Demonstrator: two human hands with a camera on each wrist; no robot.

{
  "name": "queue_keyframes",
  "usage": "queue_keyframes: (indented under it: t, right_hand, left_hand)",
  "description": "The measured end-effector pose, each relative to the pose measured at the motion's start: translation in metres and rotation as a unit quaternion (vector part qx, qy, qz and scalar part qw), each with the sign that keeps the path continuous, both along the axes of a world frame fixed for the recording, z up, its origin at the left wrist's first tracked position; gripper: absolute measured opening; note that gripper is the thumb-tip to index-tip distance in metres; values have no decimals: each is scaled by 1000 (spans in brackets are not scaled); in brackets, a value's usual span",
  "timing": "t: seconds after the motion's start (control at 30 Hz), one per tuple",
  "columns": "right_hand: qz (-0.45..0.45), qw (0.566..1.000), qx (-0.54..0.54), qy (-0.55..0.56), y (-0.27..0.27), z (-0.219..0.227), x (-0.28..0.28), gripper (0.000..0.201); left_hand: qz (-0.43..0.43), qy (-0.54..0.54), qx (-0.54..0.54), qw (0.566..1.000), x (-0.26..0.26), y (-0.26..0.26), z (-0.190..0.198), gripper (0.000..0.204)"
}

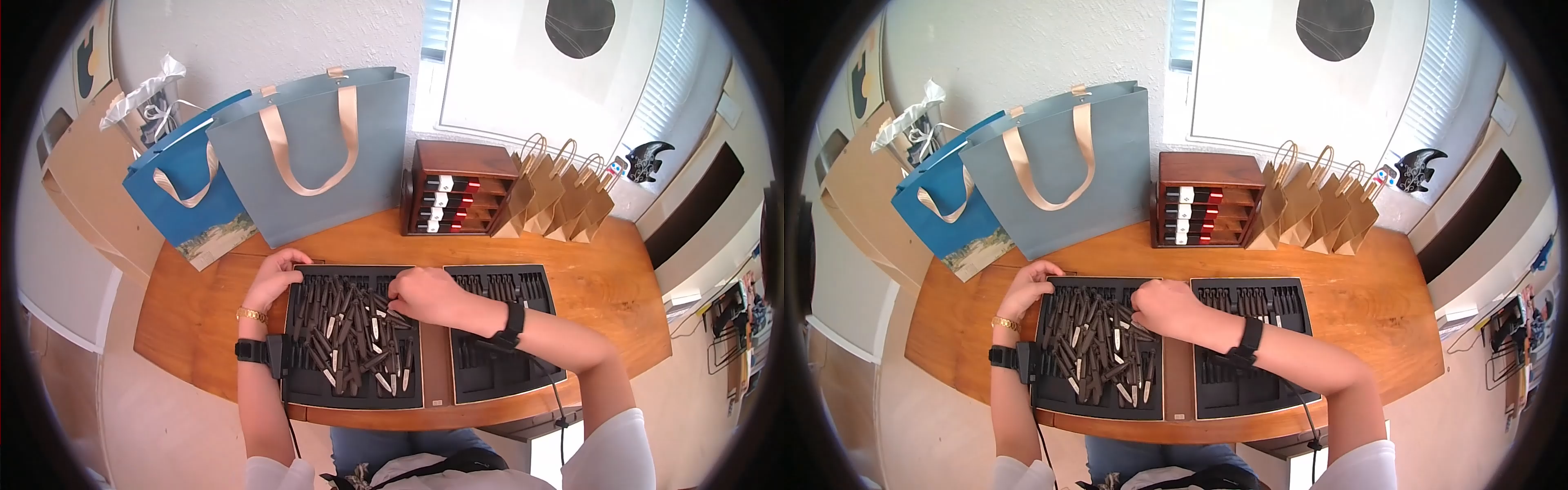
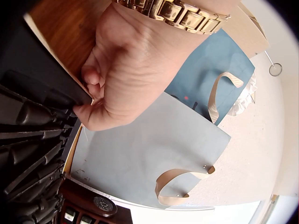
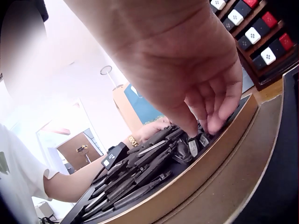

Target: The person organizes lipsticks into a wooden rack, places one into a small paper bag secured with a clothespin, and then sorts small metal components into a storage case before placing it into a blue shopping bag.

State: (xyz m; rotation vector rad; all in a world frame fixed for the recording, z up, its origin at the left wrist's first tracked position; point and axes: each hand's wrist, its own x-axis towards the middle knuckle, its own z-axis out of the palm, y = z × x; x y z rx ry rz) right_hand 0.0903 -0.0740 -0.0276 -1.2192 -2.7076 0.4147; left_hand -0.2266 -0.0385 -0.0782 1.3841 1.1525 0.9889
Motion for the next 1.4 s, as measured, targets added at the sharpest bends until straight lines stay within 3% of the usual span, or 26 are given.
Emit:
queue_keyframes:
  t: [0.1, 0.2, 0.3, 0.4, 0.57, 0.7, 0.77, 0.83, 1.1, 1.4]
  right_hand:
    - [-34, 998, 13, -47, 5, -3, -15, 18]
    - [-49, 997, -42, -49, 5, 2, -22, 27]
    - [-47, 997, -30, -50, 2, 3, -22, 29]
    - [-33, 999, -7, -12, 2, 5, -12, 24]
    - [-158, 984, -73, 38, -17, 47, 62, 26]
    - [-293, 949, -64, 98, -35, 36, 157, 19]
    - [-315, 942, -59, 99, -43, 27, 193, 20]
    - [-388, 910, -116, 89, -50, 19, 213, 23]
    - [-379, 913, -127, 79, -54, -2, 223, 25]
    - [-362, 931, -52, 1, -60, -1, 212, 19]
  left_hand:
    - [2, 45, -5, 999, -2, -1, 4, 29]
    - [-6, 91, -16, 996, -5, -1, 8, 31]
    - [-21, 18, -2, 1000, -5, -1, 1, 31]
    - [-27, 20, -4, 999, -7, 1, -1, 31]
    - [-25, -1, -16, 1000, -8, 2, -2, 31]
    - [-11, 24, -23, 999, -2, -2, 7, 30]
    - [-5, 60, -38, 997, -3, -2, 10, 31]
    - [-9, 56, -34, 998, -3, -1, 9, 32]
    - [-2, 31, -32, 999, -1, -3, 9, 34]
    - [-8, -1, -39, 999, -5, 0, 2, 36]
